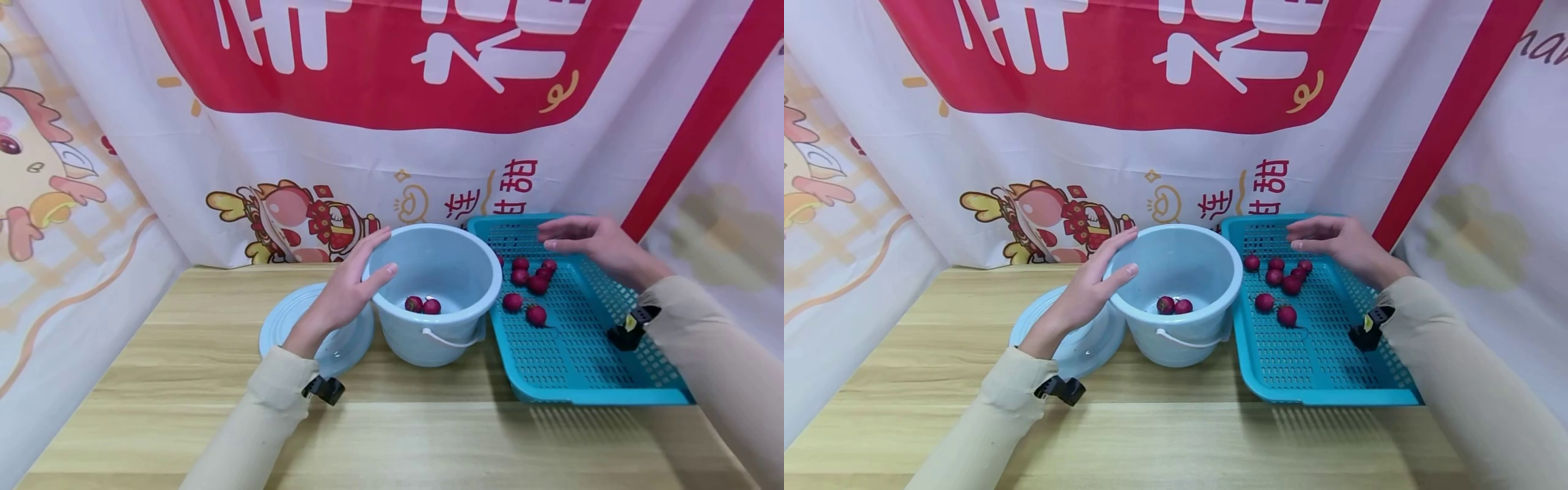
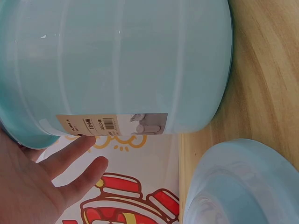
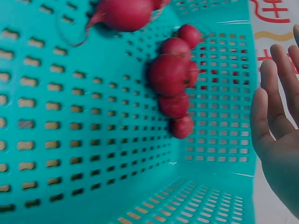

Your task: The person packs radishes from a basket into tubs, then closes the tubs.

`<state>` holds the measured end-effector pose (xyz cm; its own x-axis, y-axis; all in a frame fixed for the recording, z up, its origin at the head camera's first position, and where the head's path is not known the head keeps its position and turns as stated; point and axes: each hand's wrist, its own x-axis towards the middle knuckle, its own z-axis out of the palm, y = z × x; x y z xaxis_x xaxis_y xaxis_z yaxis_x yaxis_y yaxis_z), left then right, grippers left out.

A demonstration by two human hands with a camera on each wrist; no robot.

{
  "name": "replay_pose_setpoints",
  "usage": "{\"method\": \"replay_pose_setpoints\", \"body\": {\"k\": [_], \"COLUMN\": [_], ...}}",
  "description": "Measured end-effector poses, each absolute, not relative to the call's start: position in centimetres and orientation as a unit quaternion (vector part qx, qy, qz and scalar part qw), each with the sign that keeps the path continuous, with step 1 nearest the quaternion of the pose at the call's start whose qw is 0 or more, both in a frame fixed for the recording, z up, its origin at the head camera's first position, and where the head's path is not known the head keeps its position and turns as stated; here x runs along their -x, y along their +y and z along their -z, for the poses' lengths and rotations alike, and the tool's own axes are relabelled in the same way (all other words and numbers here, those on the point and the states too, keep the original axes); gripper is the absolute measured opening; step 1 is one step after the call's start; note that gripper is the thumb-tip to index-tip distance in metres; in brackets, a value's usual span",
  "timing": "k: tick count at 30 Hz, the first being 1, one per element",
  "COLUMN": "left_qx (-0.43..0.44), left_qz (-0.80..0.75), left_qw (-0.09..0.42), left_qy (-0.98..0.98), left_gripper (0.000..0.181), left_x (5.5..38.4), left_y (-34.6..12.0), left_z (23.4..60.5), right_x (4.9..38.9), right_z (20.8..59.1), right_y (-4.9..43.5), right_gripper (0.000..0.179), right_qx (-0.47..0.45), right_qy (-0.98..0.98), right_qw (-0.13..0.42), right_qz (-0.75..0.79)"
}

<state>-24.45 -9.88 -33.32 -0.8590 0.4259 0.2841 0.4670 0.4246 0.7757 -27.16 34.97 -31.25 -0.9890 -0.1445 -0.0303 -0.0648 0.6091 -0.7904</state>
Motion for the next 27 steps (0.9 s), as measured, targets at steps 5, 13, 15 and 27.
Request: {"method": "replay_pose_setpoints", "body": {"k": [5,13,15,27], "left_qx": [0.263,0.262,0.262,0.262], "left_qz": [0.468,0.468,0.47,0.474], "left_qw": [0.02,0.021,0.021,0.021], "left_qy": [-0.843,-0.843,-0.843,-0.84], "left_gripper": [0.068,0.067,0.067,0.066], "left_x": [24.5,24.6,24.6,24.6], "left_y": [-9.9,-9.9,-10.0,-10.0], "left_z": [33.4,33.5,33.5,33.6], "right_x": [27.3,27.1,27.1,27.4], "right_z": [32.6,34.2,34.5,35.9], "right_y": [34.9,33.8,33.5,32.7], "right_gripper": [0.065,0.062,0.062,0.059], "right_qx": [0.066,0.083,0.087,0.097], "right_qy": [0.897,0.887,0.884,0.892], "right_qw": [0.088,0.148,0.163,0.198], "right_qz": [0.427,0.429,0.429,0.395]}}
